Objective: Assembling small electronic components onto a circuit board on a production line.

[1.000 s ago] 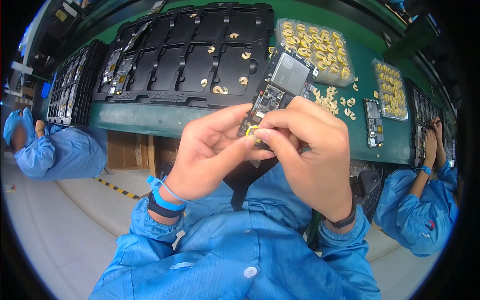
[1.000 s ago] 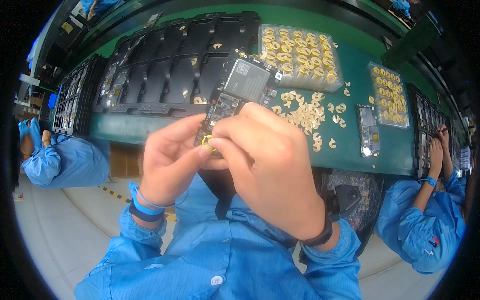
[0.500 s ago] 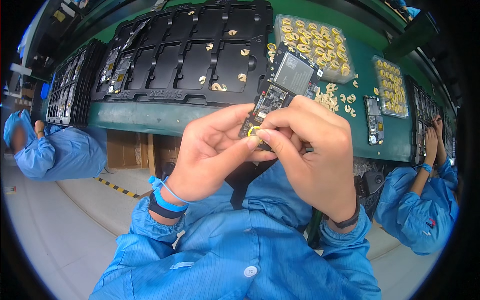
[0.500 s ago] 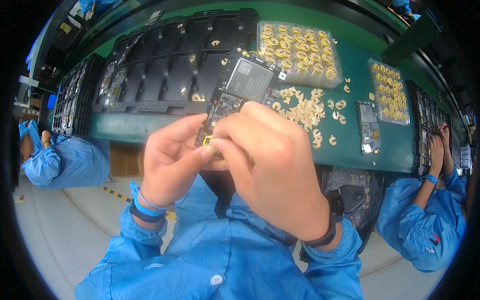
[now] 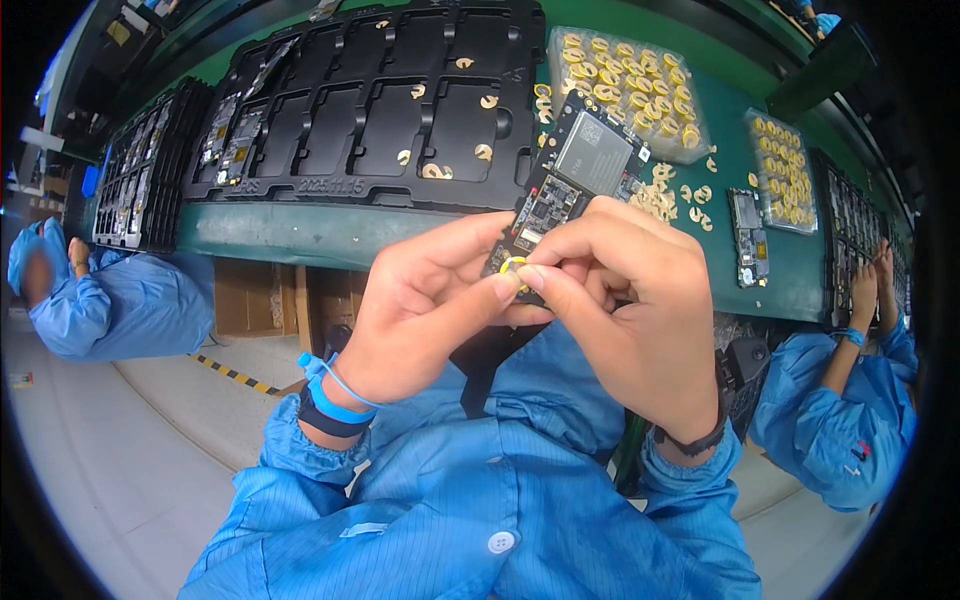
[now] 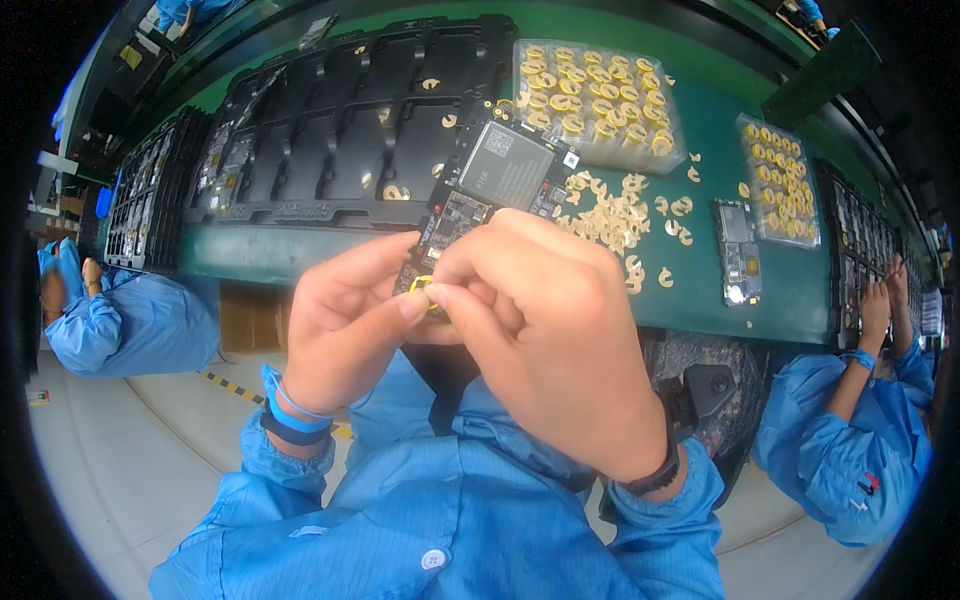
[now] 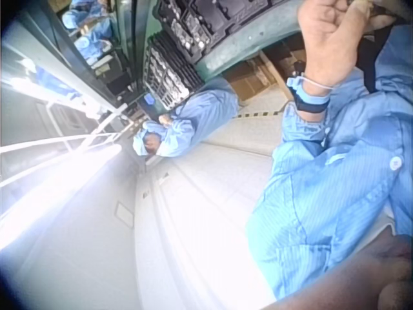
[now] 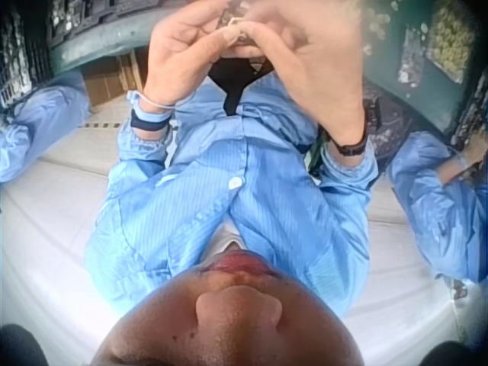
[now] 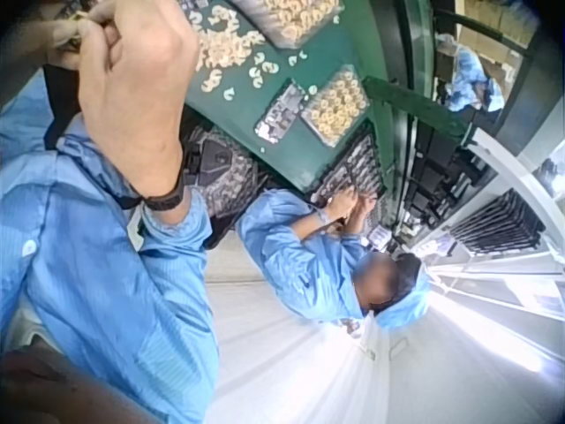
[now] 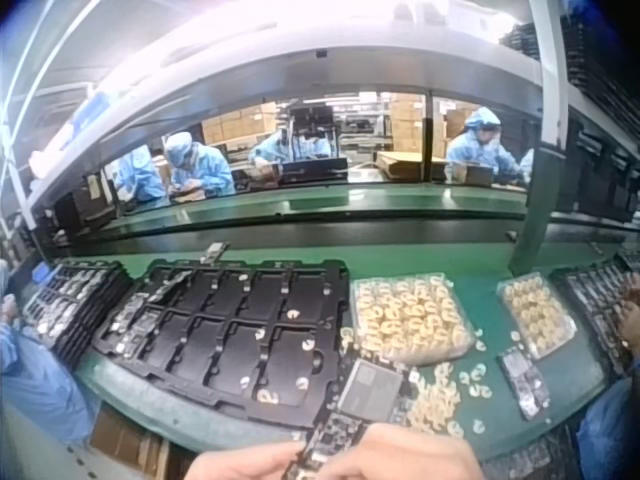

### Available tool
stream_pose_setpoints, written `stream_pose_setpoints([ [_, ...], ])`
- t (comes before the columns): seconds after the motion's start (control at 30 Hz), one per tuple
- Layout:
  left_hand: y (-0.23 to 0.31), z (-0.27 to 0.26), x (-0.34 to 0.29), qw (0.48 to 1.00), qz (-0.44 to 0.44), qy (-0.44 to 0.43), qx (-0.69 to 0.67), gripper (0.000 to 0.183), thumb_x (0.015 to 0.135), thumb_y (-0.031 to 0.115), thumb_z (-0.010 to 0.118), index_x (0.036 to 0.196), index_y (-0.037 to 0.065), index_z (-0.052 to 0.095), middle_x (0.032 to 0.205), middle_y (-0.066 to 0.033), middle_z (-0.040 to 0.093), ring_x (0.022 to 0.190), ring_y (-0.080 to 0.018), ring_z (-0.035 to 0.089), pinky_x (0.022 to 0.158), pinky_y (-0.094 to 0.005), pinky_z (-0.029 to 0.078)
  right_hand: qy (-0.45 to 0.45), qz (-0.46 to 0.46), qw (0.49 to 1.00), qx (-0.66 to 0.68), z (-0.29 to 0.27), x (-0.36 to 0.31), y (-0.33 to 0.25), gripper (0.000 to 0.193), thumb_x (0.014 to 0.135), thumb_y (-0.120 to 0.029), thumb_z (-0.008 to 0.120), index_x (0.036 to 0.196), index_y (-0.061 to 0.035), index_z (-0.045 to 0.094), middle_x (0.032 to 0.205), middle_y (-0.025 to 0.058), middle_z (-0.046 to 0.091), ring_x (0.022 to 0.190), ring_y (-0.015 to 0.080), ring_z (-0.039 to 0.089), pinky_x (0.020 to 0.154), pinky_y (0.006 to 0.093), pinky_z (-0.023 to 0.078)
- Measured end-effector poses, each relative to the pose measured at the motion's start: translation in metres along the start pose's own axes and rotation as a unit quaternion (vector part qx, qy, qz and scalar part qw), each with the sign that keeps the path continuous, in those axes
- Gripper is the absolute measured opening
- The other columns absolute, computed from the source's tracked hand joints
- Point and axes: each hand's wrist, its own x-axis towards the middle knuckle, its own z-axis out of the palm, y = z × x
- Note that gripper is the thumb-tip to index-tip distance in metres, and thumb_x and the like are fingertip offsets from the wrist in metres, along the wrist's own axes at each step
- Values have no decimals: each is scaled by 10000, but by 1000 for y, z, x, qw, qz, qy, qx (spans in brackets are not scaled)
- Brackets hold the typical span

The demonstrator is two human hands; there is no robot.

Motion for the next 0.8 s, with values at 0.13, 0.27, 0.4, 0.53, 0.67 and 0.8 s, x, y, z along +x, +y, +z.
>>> stream_pose_setpoints([
  [0.13,1,1,0,1000,7,-4,-11,468,1020,-30,559,1473,-129,494,1364,-260,653,1244,-342,681,1031,-490,617,-14,9,1000,11,-1,0,4,63,885,81,750,932,72,709,814,27,613,597,-2,506,509,179,337],
  [0.27,-2,-1,1,999,-16,19,-37,442,1025,-17,560,1453,-120,517,1348,-251,663,1228,-334,689,1024,-497,619,-9,92,993,68,3,0,-2,105,897,90,751,936,54,661,834,5,611,608,-13,511,513,155,346],
  [0.4,-1,-2,5,998,4,32,-48,403,1033,-13,555,1424,-111,539,1339,-242,669,1210,-324,698,963,-463,657,33,108,983,146,4,0,-5,166,923,93,742,989,25,606,904,9,622,642,-12,559,518,146,381],
  [0.53,1,2,15,999,14,42,-31,387,1034,-15,570,1409,-106,547,1334,-236,673,1189,-312,709,899,-425,687,129,133,972,146,-7,-2,5,167,957,59,733,1050,16,601,946,17,627,689,2,599,536,155,417],
  [0.67,-5,-1,23,997,28,40,-53,399,1032,-13,586,1417,-108,542,1326,-230,679,1162,-308,723,908,-422,683,103,202,967,115,-4,-2,8,118,977,-19,746,980,35,641,821,5,643,658,-7,594,537,168,413],
  [0.8,-6,0,37,997,10,44,-65,342,1042,5,603,1370,-80,563,1296,-202,700,1111,-296,744,906,-406,680,81,183,973,118,-9,12,8,117,989,-39,745,963,40,663,853,19,673,724,21,615,588,196,459],
])
